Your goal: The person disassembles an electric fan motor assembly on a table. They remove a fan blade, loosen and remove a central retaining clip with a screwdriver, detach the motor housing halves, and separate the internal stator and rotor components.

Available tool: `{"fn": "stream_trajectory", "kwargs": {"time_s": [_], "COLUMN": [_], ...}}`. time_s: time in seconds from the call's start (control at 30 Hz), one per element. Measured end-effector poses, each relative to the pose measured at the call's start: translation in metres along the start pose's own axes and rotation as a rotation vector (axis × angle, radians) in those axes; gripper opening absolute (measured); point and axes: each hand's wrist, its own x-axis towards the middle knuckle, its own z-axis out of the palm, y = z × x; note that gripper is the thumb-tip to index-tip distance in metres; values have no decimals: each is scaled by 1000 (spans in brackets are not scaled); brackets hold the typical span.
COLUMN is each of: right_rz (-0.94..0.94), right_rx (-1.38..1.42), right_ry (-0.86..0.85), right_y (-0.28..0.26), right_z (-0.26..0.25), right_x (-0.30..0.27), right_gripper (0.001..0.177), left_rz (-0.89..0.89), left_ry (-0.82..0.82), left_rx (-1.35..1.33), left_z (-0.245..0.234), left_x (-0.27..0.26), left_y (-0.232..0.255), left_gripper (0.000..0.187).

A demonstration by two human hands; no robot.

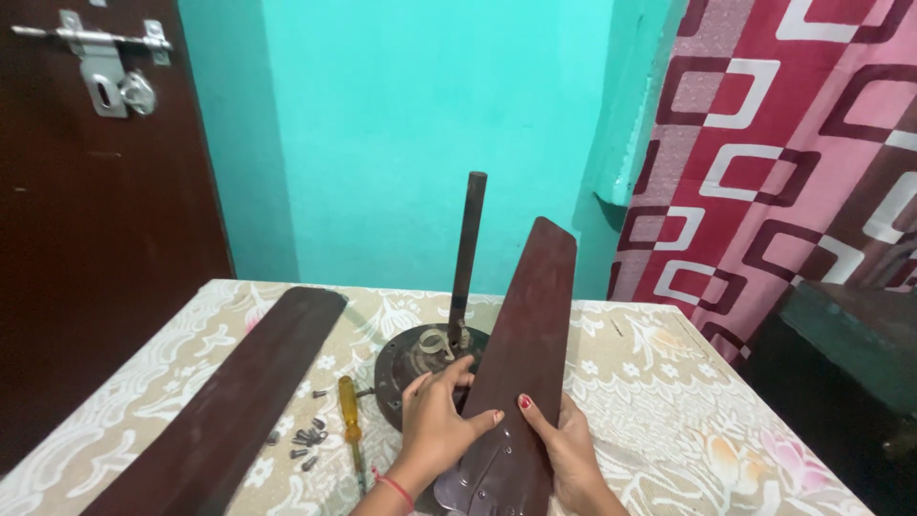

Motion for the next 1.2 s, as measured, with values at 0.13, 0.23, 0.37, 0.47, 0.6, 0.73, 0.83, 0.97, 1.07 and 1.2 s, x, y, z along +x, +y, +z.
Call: {"fn": "stream_trajectory", "kwargs": {"time_s": [0.13,0.23,0.37,0.47,0.6,0.73,0.83,0.97,1.07,1.2], "right_rz": [-215,-280,-422,-554,-725,-717,-693,-544,-484,-239], "right_rx": [-71,-112,-95,-36,-76,-76,-104,-60,67,20], "right_ry": [-11,37,72,98,98,-29,-176,-349,-498,-448], "right_y": [0,-1,-9,-22,-53,-78,-86,-79,-57,-12], "right_z": [7,9,25,51,80,105,132,181,225,274], "right_x": [-9,-17,-27,-37,-53,-69,-73,-68,-63,-56], "right_gripper": [51,53,60,70,77,83,83,78,79,93], "left_rz": [45,37,24,-60,-54,-17,63,-19,-73,-270], "left_ry": [-17,-24,25,93,126,147,236,411,503,591], "left_rx": [7,-44,-264,-338,-473,-602,-675,-511,-488,-414], "left_z": [-5,-9,-23,-44,-88,-134,-170,-220,-252,-280], "left_x": [0,-3,-9,-8,-4,-7,-7,-10,-15,-23], "left_y": [-3,2,23,49,75,80,74,50,24,-16], "left_gripper": [76,72,60,51,46,43,43,43,42,38]}}
